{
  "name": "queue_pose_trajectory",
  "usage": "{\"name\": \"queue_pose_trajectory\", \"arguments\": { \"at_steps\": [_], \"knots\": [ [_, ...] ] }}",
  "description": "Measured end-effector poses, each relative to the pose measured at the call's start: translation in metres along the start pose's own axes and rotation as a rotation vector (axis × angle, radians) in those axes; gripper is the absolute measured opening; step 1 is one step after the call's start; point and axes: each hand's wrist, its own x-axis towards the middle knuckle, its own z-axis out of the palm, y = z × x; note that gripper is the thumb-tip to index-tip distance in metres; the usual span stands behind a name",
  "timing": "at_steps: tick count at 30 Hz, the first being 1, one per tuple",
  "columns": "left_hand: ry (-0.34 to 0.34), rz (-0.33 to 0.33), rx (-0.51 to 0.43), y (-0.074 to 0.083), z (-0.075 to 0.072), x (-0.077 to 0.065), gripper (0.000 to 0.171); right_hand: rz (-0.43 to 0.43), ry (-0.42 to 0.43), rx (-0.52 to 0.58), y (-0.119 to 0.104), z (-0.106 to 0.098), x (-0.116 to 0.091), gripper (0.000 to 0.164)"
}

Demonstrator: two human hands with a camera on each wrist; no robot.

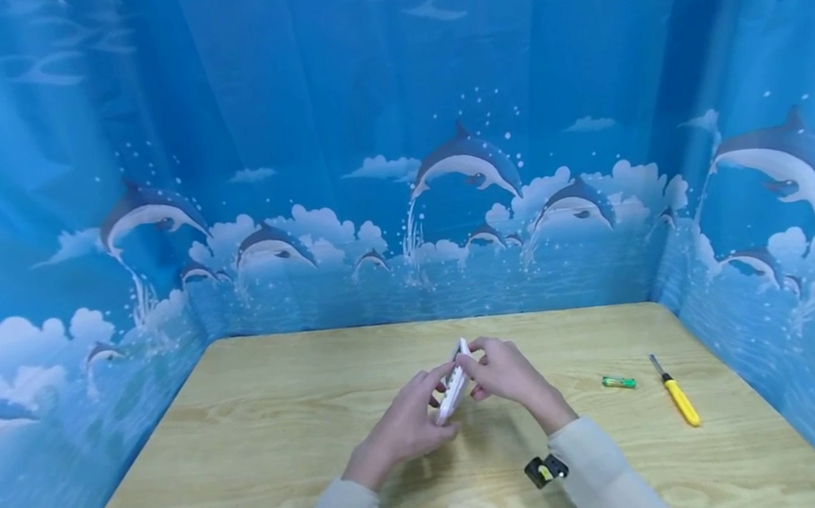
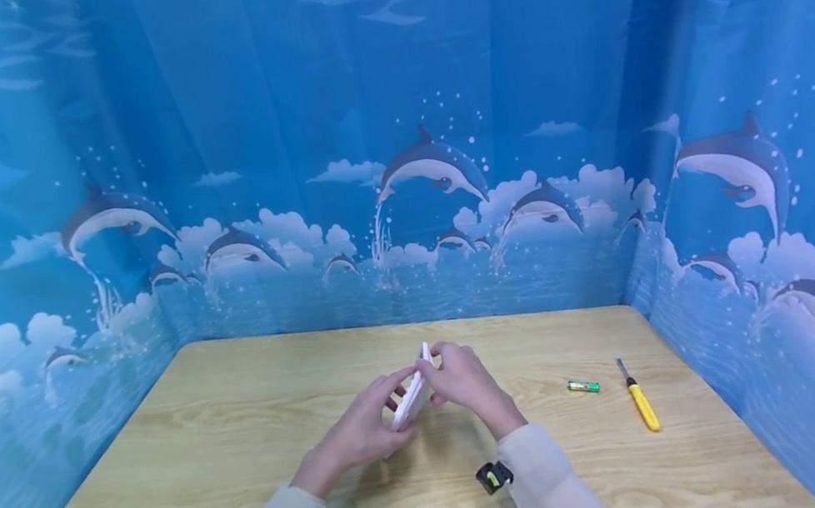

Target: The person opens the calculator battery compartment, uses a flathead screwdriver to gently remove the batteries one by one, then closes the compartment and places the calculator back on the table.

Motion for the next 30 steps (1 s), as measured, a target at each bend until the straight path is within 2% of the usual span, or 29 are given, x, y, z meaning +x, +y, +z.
{"name": "queue_pose_trajectory", "arguments": {
  "at_steps": [6,13,22,30],
  "knots": [
    [-0.026,-0.015,0.0,-0.0001,0.0007,-0.0015,0.093,0.011,-0.007,-0.014,-0.0003,-0.0004,-0.002,0.05],
    [-0.024,0.006,-0.009,-0.0012,0.0017,-0.0029,0.096,-0.014,0.001,-0.01,-0.0008,-0.0008,-0.001,0.047],
    [-0.04,0.028,0.002,-0.0021,0.0035,-0.0022,0.098,0.009,-0.005,-0.023,0.0025,-0.0027,0.0006,0.044],
    [-0.065,-0.003,0.009,0.0006,0.0007,-0.0015,0.099,0.024,-0.011,-0.021,0.0042,-0.0044,0.0011,0.041]
  ]
}}
